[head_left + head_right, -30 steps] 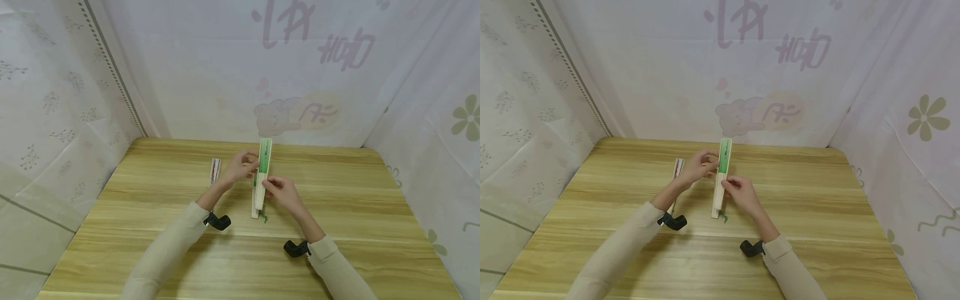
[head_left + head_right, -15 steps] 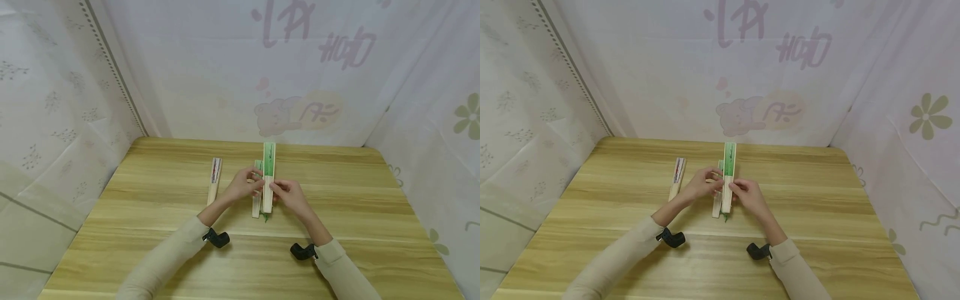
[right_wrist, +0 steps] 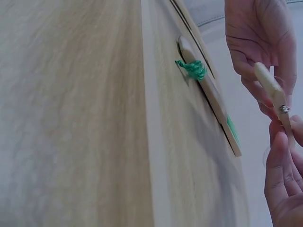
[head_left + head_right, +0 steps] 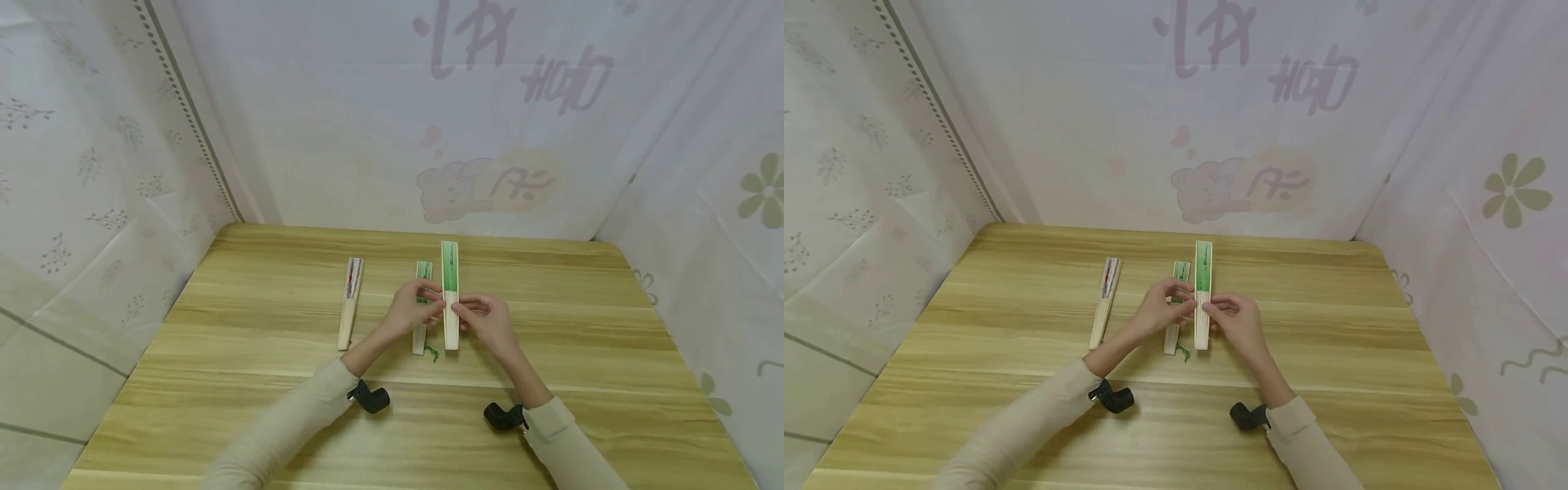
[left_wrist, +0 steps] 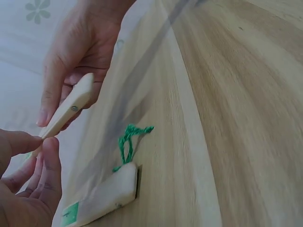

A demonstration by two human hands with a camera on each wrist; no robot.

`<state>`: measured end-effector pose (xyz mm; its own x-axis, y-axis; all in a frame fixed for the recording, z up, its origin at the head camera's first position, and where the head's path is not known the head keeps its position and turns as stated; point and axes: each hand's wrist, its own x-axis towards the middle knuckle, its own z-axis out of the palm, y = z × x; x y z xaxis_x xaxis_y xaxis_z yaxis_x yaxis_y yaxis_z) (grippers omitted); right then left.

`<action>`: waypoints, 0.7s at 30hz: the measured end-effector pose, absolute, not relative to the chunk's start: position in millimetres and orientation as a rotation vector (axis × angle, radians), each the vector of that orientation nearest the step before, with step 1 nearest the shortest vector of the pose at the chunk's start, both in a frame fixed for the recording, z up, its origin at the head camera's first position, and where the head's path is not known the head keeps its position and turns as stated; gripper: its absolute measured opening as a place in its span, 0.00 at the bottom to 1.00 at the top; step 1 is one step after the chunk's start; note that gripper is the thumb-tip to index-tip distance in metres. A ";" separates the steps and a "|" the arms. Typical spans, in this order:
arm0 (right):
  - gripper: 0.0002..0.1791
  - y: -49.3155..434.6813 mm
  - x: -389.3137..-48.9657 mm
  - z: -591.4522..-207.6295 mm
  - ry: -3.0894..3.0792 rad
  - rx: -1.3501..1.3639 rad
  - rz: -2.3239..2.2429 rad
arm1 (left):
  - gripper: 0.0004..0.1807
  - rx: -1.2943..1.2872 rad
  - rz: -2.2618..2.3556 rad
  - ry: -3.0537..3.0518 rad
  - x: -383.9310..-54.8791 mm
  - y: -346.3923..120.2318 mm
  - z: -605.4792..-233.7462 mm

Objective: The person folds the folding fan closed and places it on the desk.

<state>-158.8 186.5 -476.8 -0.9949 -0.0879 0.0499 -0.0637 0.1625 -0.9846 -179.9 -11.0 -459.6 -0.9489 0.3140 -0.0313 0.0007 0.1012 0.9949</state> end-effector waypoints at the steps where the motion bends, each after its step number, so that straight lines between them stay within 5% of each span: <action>1: 0.15 187.4 -158.7 -477.1 2.387 -0.156 -2.019 | 0.15 0.312 1.933 2.147 -180.1 -9.1 -460.6; 21: 0.17 224.1 -152.6 -484.9 2.416 -0.259 -1.953 | 0.14 0.274 1.924 2.154 -179.3 27.3 -472.2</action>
<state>-152.6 224.1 -484.9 -0.9859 -0.1442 0.0850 -0.1134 0.2015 -0.9729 -179.3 27.3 -472.2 -0.9537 0.2959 -0.0533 -0.0197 0.1155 0.9931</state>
